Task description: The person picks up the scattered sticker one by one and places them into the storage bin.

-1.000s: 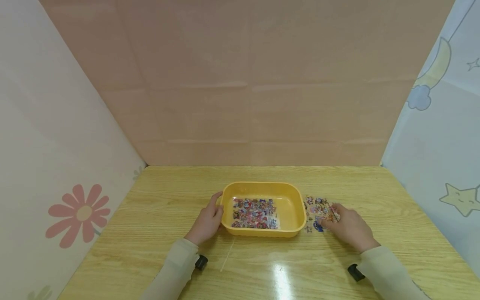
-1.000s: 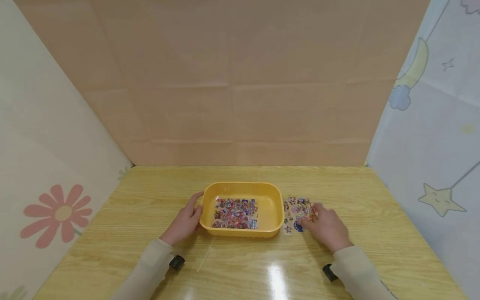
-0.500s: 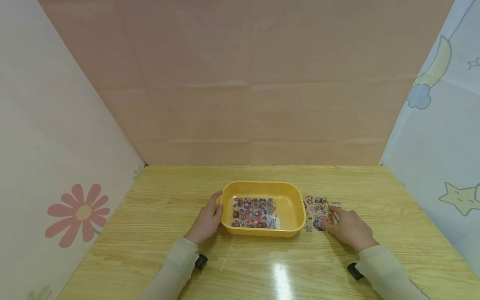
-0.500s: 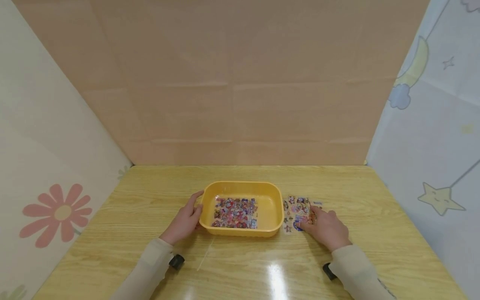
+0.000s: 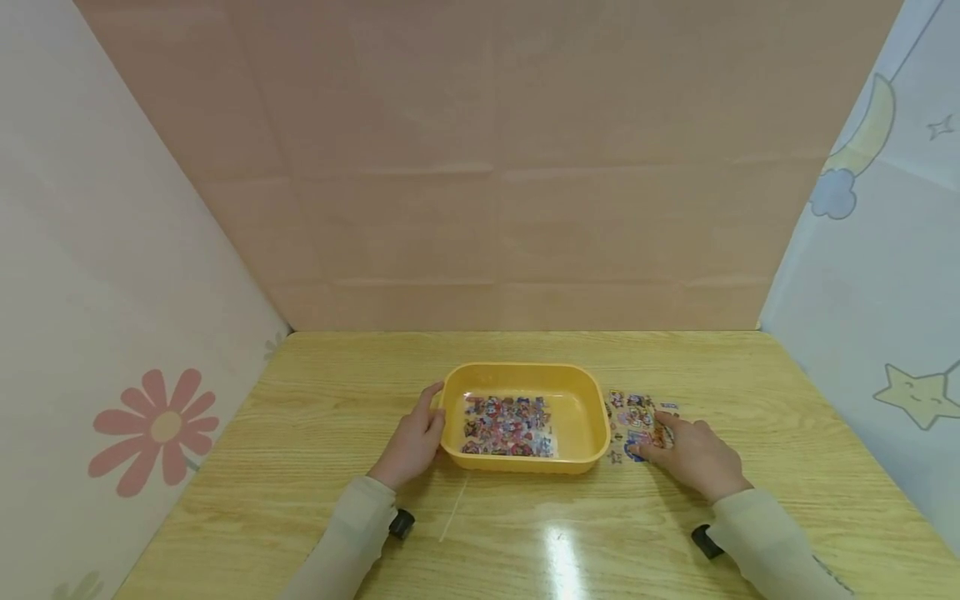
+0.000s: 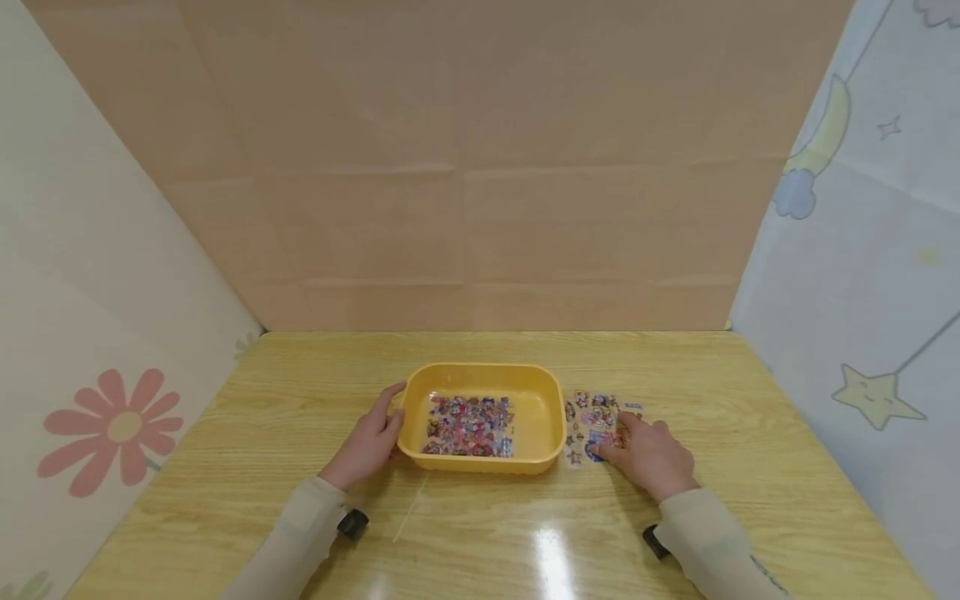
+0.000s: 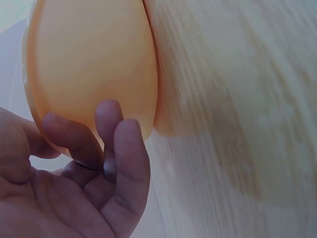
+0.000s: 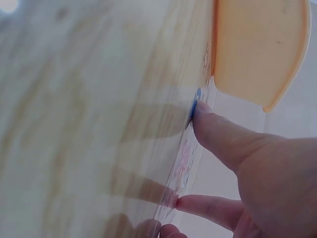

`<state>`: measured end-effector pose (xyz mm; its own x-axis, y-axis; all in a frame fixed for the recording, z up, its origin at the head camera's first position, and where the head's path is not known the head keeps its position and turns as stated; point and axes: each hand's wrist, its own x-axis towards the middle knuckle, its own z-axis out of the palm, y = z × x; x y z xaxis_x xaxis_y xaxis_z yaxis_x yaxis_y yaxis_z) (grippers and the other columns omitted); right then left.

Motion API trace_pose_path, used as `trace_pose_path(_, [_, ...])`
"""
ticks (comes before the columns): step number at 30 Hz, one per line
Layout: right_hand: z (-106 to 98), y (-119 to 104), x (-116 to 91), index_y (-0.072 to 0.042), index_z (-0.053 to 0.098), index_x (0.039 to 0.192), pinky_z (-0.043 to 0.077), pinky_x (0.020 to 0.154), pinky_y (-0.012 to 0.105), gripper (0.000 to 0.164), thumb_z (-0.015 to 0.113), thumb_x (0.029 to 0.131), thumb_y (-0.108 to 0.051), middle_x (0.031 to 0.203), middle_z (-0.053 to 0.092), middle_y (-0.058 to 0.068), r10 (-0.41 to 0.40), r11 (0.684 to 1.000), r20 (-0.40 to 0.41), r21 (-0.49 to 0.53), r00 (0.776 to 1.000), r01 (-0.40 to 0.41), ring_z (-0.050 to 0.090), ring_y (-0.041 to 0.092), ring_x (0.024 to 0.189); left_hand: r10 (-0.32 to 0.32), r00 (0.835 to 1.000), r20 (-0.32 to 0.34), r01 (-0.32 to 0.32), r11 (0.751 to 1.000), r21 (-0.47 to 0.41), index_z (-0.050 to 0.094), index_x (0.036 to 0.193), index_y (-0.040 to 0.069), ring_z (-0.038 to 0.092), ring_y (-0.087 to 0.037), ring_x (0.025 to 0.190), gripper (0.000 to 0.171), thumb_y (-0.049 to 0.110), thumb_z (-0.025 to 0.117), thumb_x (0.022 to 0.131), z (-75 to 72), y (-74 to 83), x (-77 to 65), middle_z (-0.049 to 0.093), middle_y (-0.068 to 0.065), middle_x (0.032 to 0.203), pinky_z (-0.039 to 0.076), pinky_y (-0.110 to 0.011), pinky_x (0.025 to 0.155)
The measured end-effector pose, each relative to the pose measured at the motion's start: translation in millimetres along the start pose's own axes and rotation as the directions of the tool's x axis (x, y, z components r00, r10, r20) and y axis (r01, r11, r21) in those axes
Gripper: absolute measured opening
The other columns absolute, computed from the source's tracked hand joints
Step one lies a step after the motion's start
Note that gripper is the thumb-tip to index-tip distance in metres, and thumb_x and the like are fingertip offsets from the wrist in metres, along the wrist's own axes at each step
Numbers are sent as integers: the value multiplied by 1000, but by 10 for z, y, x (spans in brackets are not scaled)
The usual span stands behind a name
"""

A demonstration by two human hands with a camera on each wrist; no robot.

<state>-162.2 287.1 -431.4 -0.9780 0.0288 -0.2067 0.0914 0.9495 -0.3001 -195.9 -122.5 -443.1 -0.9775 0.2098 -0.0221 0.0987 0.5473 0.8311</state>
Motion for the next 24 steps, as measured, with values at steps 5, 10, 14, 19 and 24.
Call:
trace_pose_path(5, [2, -8, -10, -1, 43, 149, 45, 53, 39, 91, 62, 88, -66, 122, 55, 37, -5, 1000, -4, 3, 1000, 5, 57, 46, 105, 1, 1000, -1, -1, 1000, 5, 25, 157, 13, 51, -16, 52, 50, 19, 37, 110, -1, -2, 1, 57, -6, 73, 46, -31, 51])
trace_pose_path(10, [0, -22, -20, -1, 43, 149, 46, 53, 41, 94, 62, 86, -69, 117, 57, 34, -11, 1000, -8, 1, 1000, 11, 57, 43, 101, 3, 1000, 0, -3, 1000, 4, 25, 157, 12, 50, -16, 51, 50, 19, 37, 110, -2, 8, -6, 56, -6, 71, 45, -31, 50])
trace_pose_path(14, [5, -31, -23, -2, 44, 148, 44, 51, 39, 92, 63, 86, -68, 103, 55, 28, 2, 1000, -15, 11, 1000, -1, 54, 32, 84, 0, 1000, -1, 0, 1000, 3, 25, 157, 12, 50, -16, 51, 50, 19, 37, 110, -1, 17, -11, 56, -6, 71, 45, -31, 50])
trace_pose_path(19, [5, -38, -20, -3, 46, 147, 48, 55, 46, 88, 64, 87, -66, 105, 55, 31, 2, 1000, -31, 7, 1000, -2, 57, 39, 83, -3, 1000, -2, 3, 1000, 2, 25, 157, 12, 50, -16, 52, 50, 19, 37, 109, -2, 17, -11, 57, -6, 72, 46, -31, 51])
trace_pose_path(24, [12, -34, -18, 0, 49, 143, 52, 71, 59, 88, 65, 86, -65, 125, 58, 36, -28, 999, -48, 17, 998, 29, 57, 55, 107, 3, 1000, -4, -3, 1000, 4, 25, 157, 11, 50, -16, 51, 50, 18, 37, 109, -3, 25, -18, 56, -6, 70, 45, -31, 50])
